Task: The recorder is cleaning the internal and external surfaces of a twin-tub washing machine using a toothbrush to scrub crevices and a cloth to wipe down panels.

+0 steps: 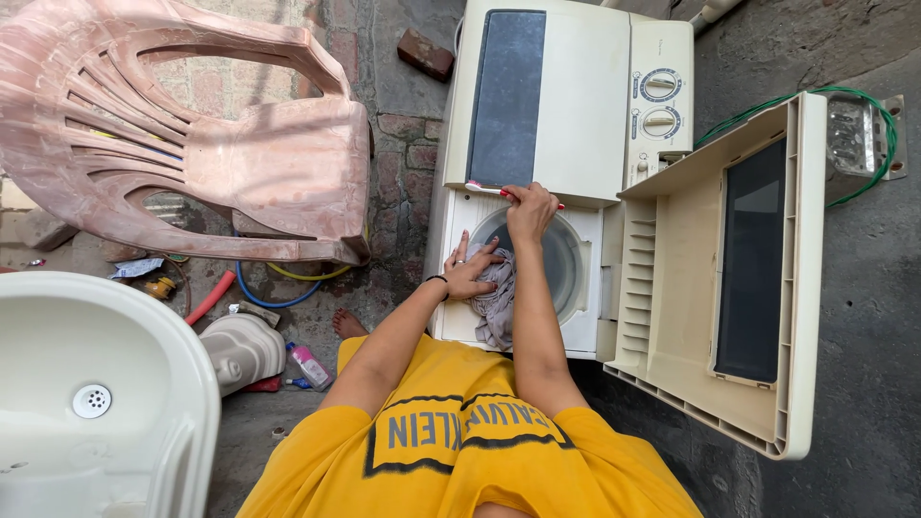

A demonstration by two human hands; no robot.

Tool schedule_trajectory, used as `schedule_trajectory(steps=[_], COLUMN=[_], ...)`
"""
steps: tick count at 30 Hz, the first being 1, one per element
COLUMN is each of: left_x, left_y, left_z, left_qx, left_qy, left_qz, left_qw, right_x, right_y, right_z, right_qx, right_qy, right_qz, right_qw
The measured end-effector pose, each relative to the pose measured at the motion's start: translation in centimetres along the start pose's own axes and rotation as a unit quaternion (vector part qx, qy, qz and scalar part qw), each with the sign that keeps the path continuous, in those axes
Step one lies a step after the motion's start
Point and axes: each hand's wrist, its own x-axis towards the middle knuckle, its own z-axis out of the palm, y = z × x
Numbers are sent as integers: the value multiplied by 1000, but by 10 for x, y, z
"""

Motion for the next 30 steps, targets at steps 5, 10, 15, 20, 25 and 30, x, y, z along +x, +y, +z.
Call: schedule_trajectory(steps=[5,10,15,20,25,30], left_x=[-3,-2,-4,-6,-4,-6], left_y=[1,1,5,7,7,9], left_z=[-3,1,-3,-7,-5,-5], left_qx=[-6,-16,3,-16,-12,10], left_qy=[4,6,8,0,1,2], left_qz=[-2,7,-3,-12,-6,-11], left_qw=[1000,1000,1000,1000,1000,1000], right_x=[-4,-8,-11,-21,-26,-24], right_y=[25,19,1,39,25,16], right_z=[-10,-10,2,-15,-8,9], right_qx=[-5,-22,31,28,13,50], right_qy=[11,16,-20,26,56,39], right_qz=[49,54,37,133,122,82], right_qw=[999,998,999,990,991,995])
